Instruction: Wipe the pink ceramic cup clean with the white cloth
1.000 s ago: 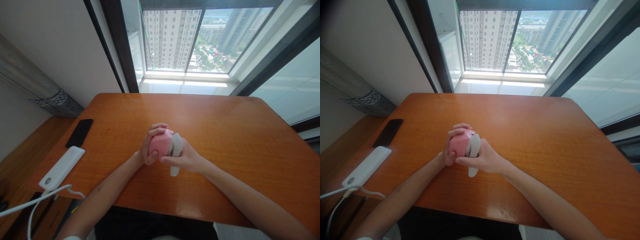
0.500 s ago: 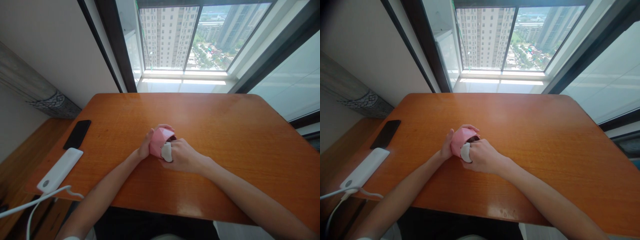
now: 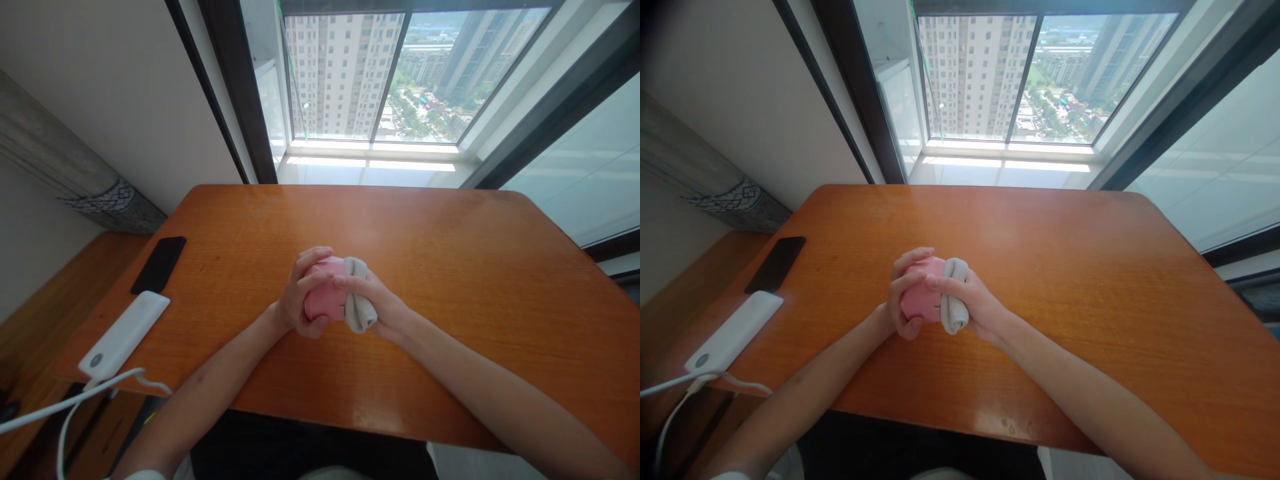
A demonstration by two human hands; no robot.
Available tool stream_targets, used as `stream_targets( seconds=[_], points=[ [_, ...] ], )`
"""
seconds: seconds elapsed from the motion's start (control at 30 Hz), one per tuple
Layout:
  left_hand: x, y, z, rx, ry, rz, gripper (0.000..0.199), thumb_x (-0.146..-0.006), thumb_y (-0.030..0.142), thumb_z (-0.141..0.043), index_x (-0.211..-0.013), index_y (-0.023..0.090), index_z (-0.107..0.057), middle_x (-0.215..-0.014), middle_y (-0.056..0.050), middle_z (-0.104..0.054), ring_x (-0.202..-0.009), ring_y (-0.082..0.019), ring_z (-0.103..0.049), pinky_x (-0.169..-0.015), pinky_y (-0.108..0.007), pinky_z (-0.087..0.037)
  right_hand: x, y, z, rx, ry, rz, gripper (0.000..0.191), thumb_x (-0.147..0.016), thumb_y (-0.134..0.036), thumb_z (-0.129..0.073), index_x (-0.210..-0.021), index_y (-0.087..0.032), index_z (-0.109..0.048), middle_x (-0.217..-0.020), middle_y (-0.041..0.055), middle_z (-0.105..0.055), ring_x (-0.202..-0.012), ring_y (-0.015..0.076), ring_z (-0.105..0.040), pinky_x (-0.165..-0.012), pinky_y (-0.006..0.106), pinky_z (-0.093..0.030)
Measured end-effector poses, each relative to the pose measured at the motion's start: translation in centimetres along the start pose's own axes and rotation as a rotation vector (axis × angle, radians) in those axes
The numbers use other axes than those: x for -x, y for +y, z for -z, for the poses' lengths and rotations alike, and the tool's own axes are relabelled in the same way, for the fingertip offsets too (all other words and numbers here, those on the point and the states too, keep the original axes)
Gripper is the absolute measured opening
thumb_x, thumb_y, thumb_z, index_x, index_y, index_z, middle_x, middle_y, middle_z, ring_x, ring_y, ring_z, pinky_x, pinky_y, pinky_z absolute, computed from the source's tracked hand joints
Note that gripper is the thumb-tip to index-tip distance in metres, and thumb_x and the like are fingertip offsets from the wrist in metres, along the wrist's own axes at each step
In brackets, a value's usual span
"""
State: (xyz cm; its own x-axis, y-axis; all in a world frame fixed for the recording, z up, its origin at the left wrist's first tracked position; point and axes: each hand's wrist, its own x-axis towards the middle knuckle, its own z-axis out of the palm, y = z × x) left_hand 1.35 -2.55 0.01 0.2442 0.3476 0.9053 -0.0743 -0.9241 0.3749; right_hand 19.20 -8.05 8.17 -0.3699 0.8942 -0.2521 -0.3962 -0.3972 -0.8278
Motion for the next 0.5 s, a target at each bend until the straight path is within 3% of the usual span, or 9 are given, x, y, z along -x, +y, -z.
stream_targets(
  seconds=[0.13, 0.27, 0.4, 0.5],
  points=[
    [-0.3, 0.3, 0.0, 0.039, 0.03, 0.035, 0.068, -0.095, 0.07, -0.061, -0.15, 0.031, -0.058, -0.151, -0.015, -0.06, -0.132, -0.04, -0.065, -0.111, -0.065, -0.053, 0.1, 0.0, 0.4, 0.152, -0.111, 0.099, 0.051, -0.076, -0.047, -0.099, -0.118, -0.024, -0.08, -0.112, 0.0065, -0.076, -0.101, 0.0247, -0.072, -0.084, 0.033, -0.061],
    [-0.6, 0.6, -0.3, 0.151, 0.069, 0.167, 0.063, -0.096, 0.064, -0.056, -0.148, 0.027, -0.06, -0.145, -0.016, -0.062, -0.131, -0.038, -0.062, -0.109, -0.063, -0.053, 0.4, -0.9, 0.8, 0.474, -0.158, 0.165, 0.051, -0.071, -0.042, -0.103, -0.109, -0.022, -0.076, -0.095, 0.0024, -0.069, -0.086, 0.0209, -0.064, -0.07, 0.03, -0.055],
    [-1.2, 1.0, -0.7, 0.375, 0.092, 0.43, 0.056, -0.098, 0.064, -0.053, -0.133, 0.023, -0.067, -0.135, -0.016, -0.066, -0.128, -0.039, -0.062, -0.114, -0.065, -0.049, 0.4, -0.4, 1.4, 0.774, -0.147, 0.244, 0.041, -0.077, -0.045, -0.098, -0.099, -0.022, -0.072, -0.082, -0.0023, -0.063, -0.07, 0.0151, -0.055, -0.061, 0.028, -0.047],
    [-1.8, 1.1, -0.6, 0.592, 0.04, 0.684, 0.052, -0.099, 0.063, -0.053, -0.126, 0.023, -0.071, -0.13, -0.014, -0.07, -0.123, -0.037, -0.066, -0.114, -0.06, -0.05, 0.2, 0.6, 1.9, 1.208, -0.163, 0.496, 0.027, -0.086, -0.037, -0.091, -0.082, -0.021, -0.069, -0.074, -0.0018, -0.064, -0.064, 0.0139, -0.052, -0.062, 0.029, -0.041]
  ],
)
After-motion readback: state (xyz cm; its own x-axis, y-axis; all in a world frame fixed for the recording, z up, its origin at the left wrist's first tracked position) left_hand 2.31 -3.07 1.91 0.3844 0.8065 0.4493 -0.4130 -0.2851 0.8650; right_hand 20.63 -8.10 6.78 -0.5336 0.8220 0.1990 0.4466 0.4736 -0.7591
